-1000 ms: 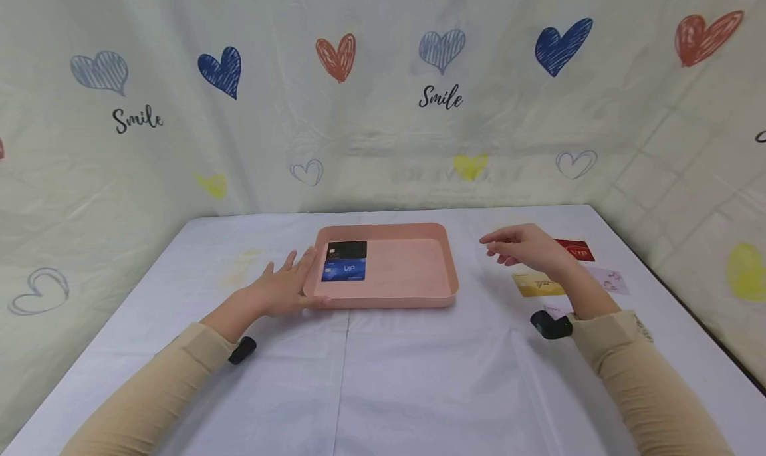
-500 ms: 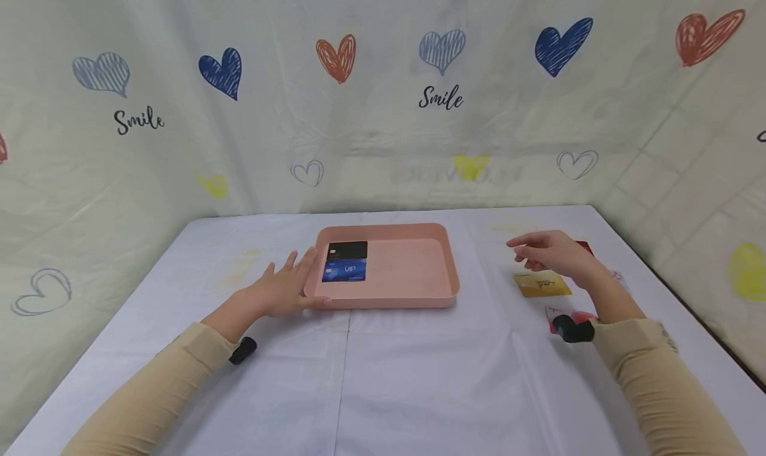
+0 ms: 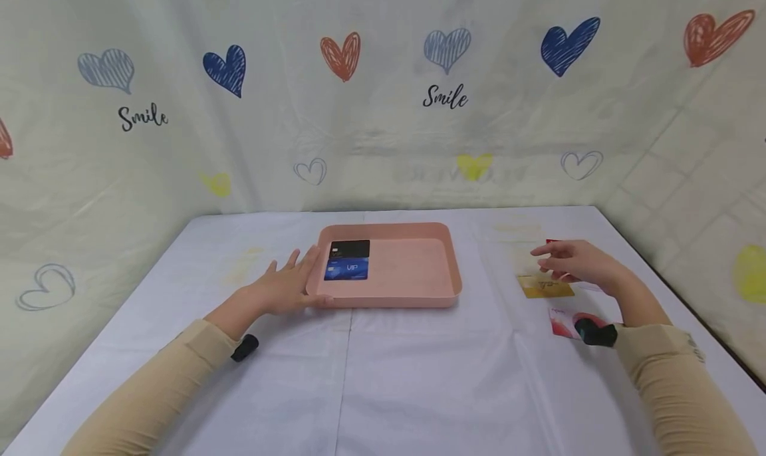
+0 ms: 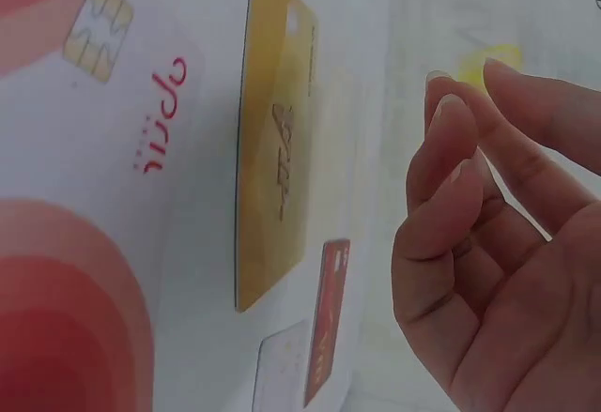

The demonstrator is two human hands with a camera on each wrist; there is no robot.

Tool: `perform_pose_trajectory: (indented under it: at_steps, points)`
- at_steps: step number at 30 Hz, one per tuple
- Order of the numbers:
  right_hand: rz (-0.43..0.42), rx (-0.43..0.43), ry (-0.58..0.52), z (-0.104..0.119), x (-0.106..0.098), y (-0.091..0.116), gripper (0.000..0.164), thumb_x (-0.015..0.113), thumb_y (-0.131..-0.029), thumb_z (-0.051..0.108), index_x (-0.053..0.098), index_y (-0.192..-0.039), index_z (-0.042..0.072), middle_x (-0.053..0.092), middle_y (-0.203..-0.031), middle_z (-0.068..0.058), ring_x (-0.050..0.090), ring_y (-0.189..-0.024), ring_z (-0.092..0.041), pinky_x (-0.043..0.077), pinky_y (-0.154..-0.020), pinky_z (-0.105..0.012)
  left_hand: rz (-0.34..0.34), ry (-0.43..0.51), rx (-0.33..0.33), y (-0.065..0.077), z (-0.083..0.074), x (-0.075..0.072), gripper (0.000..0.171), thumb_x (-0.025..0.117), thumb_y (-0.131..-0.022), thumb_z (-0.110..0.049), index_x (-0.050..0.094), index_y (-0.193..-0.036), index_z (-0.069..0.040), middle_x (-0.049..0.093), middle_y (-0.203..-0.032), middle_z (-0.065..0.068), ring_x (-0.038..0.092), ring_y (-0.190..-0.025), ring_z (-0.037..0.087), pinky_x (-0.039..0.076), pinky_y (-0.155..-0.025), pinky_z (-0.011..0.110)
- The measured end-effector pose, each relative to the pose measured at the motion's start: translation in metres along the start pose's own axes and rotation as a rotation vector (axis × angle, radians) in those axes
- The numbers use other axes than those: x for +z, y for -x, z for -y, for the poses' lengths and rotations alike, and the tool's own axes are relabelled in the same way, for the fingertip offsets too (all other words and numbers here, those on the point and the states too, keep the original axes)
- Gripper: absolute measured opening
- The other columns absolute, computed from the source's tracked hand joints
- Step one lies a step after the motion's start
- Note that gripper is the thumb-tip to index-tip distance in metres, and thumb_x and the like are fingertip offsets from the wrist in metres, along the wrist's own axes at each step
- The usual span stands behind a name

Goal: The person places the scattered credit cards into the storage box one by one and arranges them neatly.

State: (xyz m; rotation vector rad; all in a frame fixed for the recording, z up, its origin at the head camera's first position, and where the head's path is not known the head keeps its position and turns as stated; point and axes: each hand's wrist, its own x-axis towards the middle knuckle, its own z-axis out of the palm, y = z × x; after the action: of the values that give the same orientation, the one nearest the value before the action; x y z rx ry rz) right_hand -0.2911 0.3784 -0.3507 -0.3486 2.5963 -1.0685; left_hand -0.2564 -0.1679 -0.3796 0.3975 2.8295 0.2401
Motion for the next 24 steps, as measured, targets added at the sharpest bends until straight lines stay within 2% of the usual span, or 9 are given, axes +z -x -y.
perform_pose_trajectory:
  at_steps: [4,10,15,21,24]
  points:
    - [-0.002,0.031,0.025,-0.009,-0.001,0.003,0.048,0.056,-0.107,0.022,0.051,-0.139,-0.013,0.068,-0.113,-0.014,0.061,-0.086,-0.02,0.055,-0.076,-0.028,0.005,0.012,-0.001,-0.001,0.0,0.0,0.121,0.052,-0.086,-0.083,-0.007,-0.165,-0.012,0.0,-0.172,0.007,-0.003,-0.156,0.038,0.002,-0.117,0.069]
    - [0.008,0.098,0.063,-0.021,-0.004,0.004,0.051,0.059,-0.105,0.024,0.051,-0.139,-0.013,0.064,-0.096,-0.007,0.058,-0.083,-0.018,0.052,-0.073,-0.029,0.0,0.011,0.004,-0.002,-0.001,0.001,0.121,0.051,-0.086,-0.084,-0.007,-0.165,-0.013,0.0,-0.172,0.006,-0.002,-0.156,0.037,0.003,-0.117,0.069]
    - [0.023,0.138,0.067,-0.032,-0.005,0.005,0.051,0.06,-0.104,0.021,0.048,-0.141,-0.013,0.063,-0.1,-0.006,0.057,-0.082,-0.016,0.051,-0.07,-0.029,0.007,0.002,-0.008,-0.001,-0.002,0.0,0.12,0.051,-0.087,-0.083,-0.007,-0.165,-0.012,0.0,-0.172,0.007,-0.003,-0.156,0.037,0.002,-0.117,0.069]
    - [0.039,0.125,0.11,-0.038,-0.006,0.005,0.053,0.062,-0.102,0.019,0.047,-0.139,-0.016,0.062,-0.105,-0.008,0.057,-0.083,-0.011,0.05,-0.07,-0.028,0.012,0.005,-0.017,0.001,-0.002,-0.003,0.121,0.052,-0.087,-0.082,-0.007,-0.165,-0.011,-0.001,-0.172,0.007,-0.003,-0.156,0.037,0.001,-0.118,0.069]
    - [0.039,0.129,0.13,-0.04,-0.007,0.005,0.054,0.064,-0.101,0.02,0.048,-0.138,-0.015,0.061,-0.105,-0.009,0.055,-0.084,-0.013,0.048,-0.07,-0.029,0.009,0.011,-0.017,0.002,-0.002,-0.003,0.121,0.053,-0.087,-0.082,-0.007,-0.165,-0.011,-0.001,-0.172,0.008,-0.003,-0.156,0.038,0.001,-0.117,0.069]
